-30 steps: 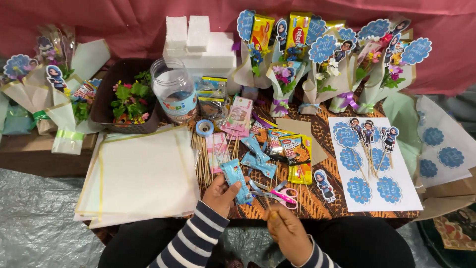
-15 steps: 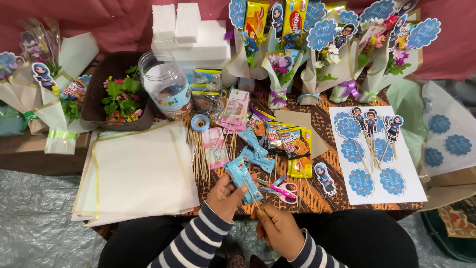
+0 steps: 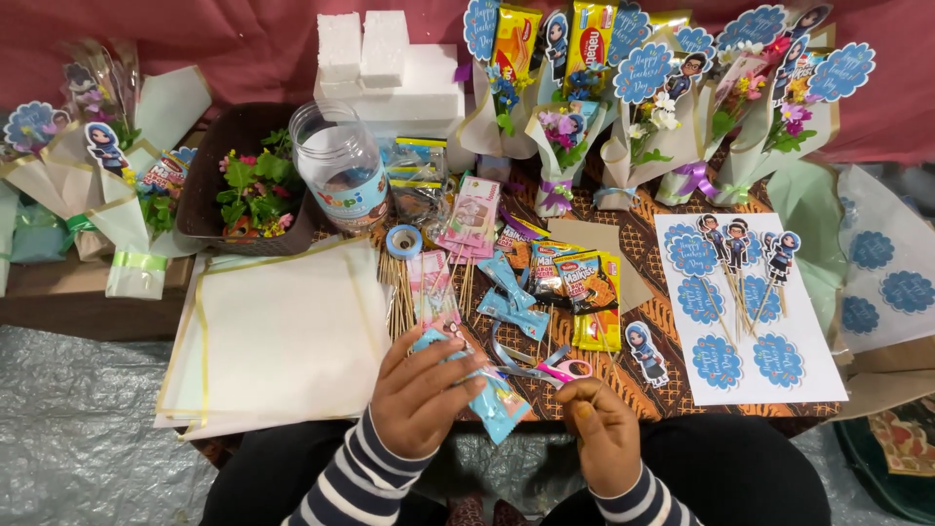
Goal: Assembling decorative snack bouquets by attaching items to sticks and arranging them in a bouquet structure.
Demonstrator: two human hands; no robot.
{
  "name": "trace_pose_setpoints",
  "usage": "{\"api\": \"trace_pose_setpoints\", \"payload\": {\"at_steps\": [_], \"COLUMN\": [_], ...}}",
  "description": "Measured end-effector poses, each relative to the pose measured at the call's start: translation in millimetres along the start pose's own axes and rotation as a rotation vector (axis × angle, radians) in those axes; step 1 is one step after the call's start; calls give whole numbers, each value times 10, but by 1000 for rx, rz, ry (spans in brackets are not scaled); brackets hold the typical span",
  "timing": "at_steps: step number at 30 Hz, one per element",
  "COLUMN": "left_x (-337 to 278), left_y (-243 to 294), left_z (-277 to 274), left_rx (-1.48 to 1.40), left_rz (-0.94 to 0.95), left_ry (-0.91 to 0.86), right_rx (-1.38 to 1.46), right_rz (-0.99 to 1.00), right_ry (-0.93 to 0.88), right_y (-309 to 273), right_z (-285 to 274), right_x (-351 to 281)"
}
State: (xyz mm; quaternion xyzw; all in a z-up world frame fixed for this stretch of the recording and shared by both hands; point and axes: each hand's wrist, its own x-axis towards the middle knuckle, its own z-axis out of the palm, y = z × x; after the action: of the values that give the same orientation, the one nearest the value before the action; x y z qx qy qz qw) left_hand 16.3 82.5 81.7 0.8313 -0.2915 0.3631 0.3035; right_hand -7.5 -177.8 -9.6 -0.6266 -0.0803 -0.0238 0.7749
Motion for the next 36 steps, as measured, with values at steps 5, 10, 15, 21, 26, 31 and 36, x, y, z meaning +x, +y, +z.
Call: {"api": "trace_pose_setpoints", "payload": {"at_steps": [5,10,15,21,26,31,36], "left_x": [-35,-170,-43,27,38,124,24], "left_y": [124,77,24,18,29,96,108], "left_z": [21,146,44,-30,-92,-84,88], "left_rx": [-68,-39,2,-32,-48,-98,-74], "left_rz": [125,142,55,100,105,139,161], "left_ry": [-72,-54,-9,-30,-37,-59,-110], "right_rx": [-102,-93,-130,-153,-67,37,115], "right_rz": [172,286,283,344,301,338,483], "right_ry": [-191,-140,-143,-232,-313,-276,-290], "right_y": [-150,-101,-102,-95,-64,-63,-37], "right_z": [111,144,160,156,142,164,192], "right_x": [-94,-187,-164,-145,-141,-90,-137]}}
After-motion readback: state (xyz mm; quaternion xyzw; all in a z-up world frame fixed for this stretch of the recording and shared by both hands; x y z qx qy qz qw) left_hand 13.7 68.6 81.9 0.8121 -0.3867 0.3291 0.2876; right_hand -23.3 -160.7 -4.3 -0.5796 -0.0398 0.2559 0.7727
